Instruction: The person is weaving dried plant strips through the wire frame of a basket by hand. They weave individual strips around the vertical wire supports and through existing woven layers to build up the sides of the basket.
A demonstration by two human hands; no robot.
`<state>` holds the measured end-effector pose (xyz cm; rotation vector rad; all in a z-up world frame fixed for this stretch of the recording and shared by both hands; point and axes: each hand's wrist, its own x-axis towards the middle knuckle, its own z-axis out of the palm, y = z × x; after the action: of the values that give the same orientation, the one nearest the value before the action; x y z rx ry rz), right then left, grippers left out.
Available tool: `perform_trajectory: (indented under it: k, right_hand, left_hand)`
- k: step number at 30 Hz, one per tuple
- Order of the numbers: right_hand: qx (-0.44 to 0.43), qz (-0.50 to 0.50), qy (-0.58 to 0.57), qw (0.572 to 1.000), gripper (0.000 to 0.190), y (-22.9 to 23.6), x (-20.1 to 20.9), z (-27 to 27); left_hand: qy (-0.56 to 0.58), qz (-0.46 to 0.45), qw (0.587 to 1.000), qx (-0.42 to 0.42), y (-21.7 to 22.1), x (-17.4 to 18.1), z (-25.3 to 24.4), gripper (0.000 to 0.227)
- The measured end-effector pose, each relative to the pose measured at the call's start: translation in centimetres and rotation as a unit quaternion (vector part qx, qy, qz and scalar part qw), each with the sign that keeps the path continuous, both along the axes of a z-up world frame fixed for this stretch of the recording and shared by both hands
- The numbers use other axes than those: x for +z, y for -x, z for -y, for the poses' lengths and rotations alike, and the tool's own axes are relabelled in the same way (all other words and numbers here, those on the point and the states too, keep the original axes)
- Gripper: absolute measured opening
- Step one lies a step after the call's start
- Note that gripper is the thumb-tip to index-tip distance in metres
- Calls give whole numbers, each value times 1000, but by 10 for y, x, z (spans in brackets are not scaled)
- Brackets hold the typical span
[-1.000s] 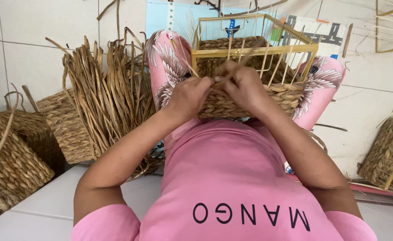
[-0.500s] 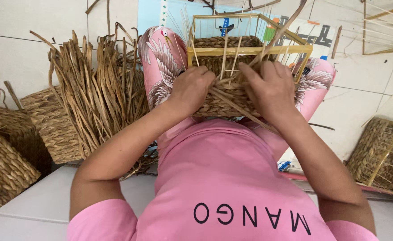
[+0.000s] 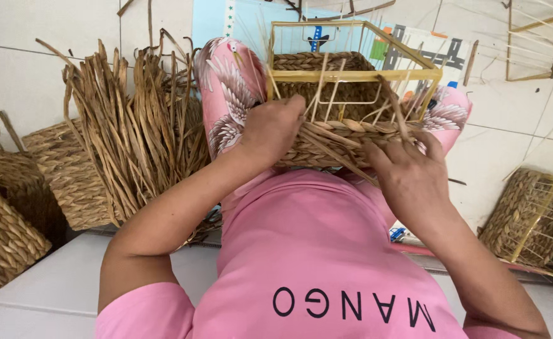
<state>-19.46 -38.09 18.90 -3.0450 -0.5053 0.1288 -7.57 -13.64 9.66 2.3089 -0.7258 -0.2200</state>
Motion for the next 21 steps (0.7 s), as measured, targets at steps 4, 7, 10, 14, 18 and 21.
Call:
perform_trajectory:
  k: [4, 7, 10, 14, 18, 21]
  right_hand:
    - [-30, 17, 62, 997, 25, -9, 14, -5]
    - [-8, 46, 62, 997, 25, -6, 20, -13]
    - [23, 45, -2, 999, 9, 8, 15, -4]
    - [-70, -14, 46, 996, 8, -20, -19, 30]
    - [-89, 17, -29, 996, 17, -15, -21, 29]
    - [-77, 67, -87, 991, 25, -11, -15, 17]
  left_hand:
    - [20, 6, 1000, 1, -1, -2, 2, 10]
    - [-8, -13, 1000, 18, -2, -3, 0, 12]
    - [4, 8, 999, 39, 1, -6, -1, 13]
    - [-2, 4, 999, 39, -1, -6, 2, 14]
    - [-23, 132, 991, 5, 0, -5, -1, 12]
    - [-47, 257, 964, -47, 0, -3, 2, 11]
